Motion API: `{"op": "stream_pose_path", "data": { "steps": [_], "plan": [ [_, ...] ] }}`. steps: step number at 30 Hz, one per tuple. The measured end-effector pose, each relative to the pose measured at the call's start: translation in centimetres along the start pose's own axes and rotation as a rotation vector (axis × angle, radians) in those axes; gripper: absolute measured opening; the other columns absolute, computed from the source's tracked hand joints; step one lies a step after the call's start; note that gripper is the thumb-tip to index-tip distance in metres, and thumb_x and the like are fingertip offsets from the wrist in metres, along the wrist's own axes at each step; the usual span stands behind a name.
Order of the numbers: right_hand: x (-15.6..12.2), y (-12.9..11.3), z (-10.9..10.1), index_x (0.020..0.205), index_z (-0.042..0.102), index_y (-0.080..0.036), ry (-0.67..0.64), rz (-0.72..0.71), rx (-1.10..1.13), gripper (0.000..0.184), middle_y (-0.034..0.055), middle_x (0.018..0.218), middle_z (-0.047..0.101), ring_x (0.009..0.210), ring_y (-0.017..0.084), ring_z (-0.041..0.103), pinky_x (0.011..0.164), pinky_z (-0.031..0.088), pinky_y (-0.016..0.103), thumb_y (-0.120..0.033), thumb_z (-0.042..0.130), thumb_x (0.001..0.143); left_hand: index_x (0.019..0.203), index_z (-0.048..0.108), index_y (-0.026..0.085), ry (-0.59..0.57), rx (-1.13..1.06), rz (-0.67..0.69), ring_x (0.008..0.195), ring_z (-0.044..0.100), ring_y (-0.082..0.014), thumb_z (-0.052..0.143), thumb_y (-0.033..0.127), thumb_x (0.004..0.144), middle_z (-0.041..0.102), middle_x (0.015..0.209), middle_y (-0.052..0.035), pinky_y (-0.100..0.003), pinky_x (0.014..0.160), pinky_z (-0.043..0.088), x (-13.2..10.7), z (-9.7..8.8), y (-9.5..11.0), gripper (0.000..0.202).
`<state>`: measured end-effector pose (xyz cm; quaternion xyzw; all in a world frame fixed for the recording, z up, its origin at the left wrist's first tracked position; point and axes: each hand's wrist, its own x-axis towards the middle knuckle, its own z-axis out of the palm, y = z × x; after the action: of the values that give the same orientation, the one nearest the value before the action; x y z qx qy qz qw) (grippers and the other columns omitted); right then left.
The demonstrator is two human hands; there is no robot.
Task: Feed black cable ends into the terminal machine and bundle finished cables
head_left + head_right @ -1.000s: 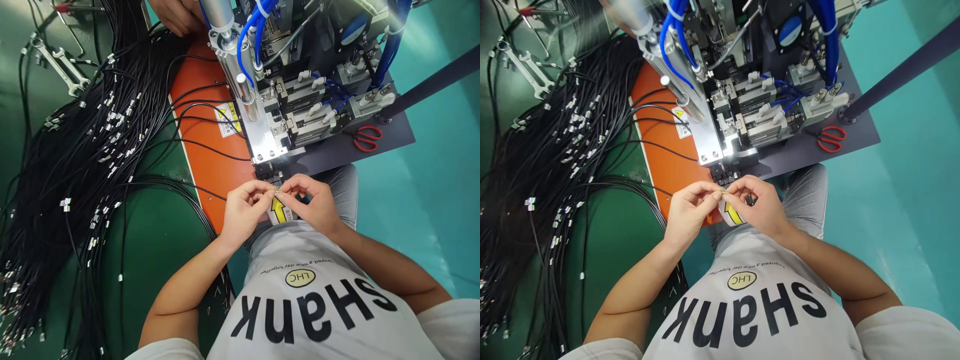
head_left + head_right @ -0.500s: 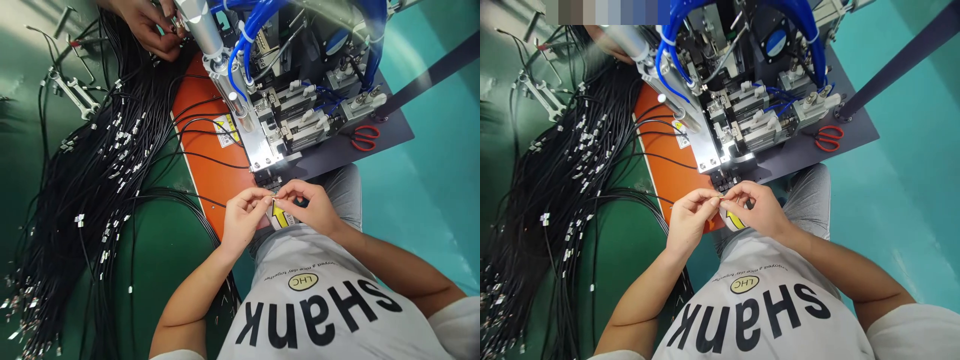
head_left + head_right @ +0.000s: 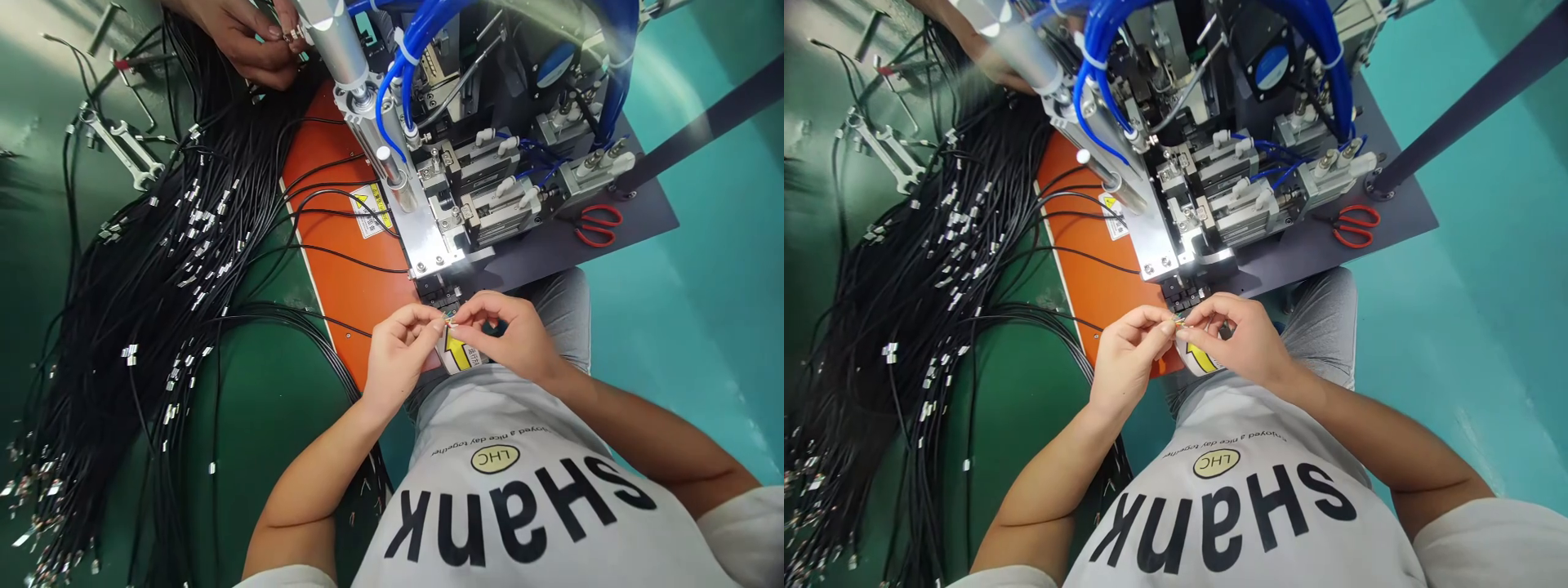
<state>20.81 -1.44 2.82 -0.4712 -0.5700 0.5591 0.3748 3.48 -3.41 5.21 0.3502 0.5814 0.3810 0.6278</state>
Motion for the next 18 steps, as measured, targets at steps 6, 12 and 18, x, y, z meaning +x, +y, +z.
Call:
{"op": "stream_pose_path", "data": {
  "steps": [6, 12, 18],
  "plan": [
    [-0.23, 0.05, -0.06, 0.095, 0.072, -0.022, 0.053, 0.039, -0.008, 0.015, -0.0011, 0.083, 0.07, 0.067, 0.011, 0.059, 0.061, 0.042, 0.028, -0.027, 0.076, 0.082, 0.084, 0.065, 0.016, -0.008, -0.006, 0.002, 0.05, 0.043, -0.0035, 0.071, 0.036, 0.085, 0.052, 0.064, 0.0039, -0.014, 0.044, 0.038, -0.07, 0.15, -0.1, 0.022],
    [-0.29, 0.11, -0.01, 0.102, 0.075, -0.026, 0.055, -0.089, -0.042, 0.018, 0.0021, 0.093, 0.07, 0.077, 0.015, 0.062, 0.065, 0.049, 0.029, -0.025, 0.072, 0.085, 0.084, 0.065, 0.016, 0.0, 0.009, -0.015, 0.05, 0.041, -0.0043, 0.073, 0.039, 0.083, 0.052, 0.065, 0.0035, -0.015, 0.044, 0.038, -0.08, 0.08, -0.03, 0.025],
    [-0.31, 0.09, 0.24, 0.093, 0.078, -0.024, 0.078, -0.034, 0.0, 0.01, 0.0027, 0.091, 0.072, 0.075, 0.015, 0.062, 0.063, 0.049, 0.029, -0.026, 0.074, 0.084, 0.084, 0.065, 0.016, 0.013, 0.017, -0.026, 0.049, 0.043, -0.0051, 0.073, 0.041, 0.082, 0.053, 0.064, 0.0034, -0.016, 0.043, 0.042, -0.09, 0.2, 0.05, 0.027]
  ]
}}
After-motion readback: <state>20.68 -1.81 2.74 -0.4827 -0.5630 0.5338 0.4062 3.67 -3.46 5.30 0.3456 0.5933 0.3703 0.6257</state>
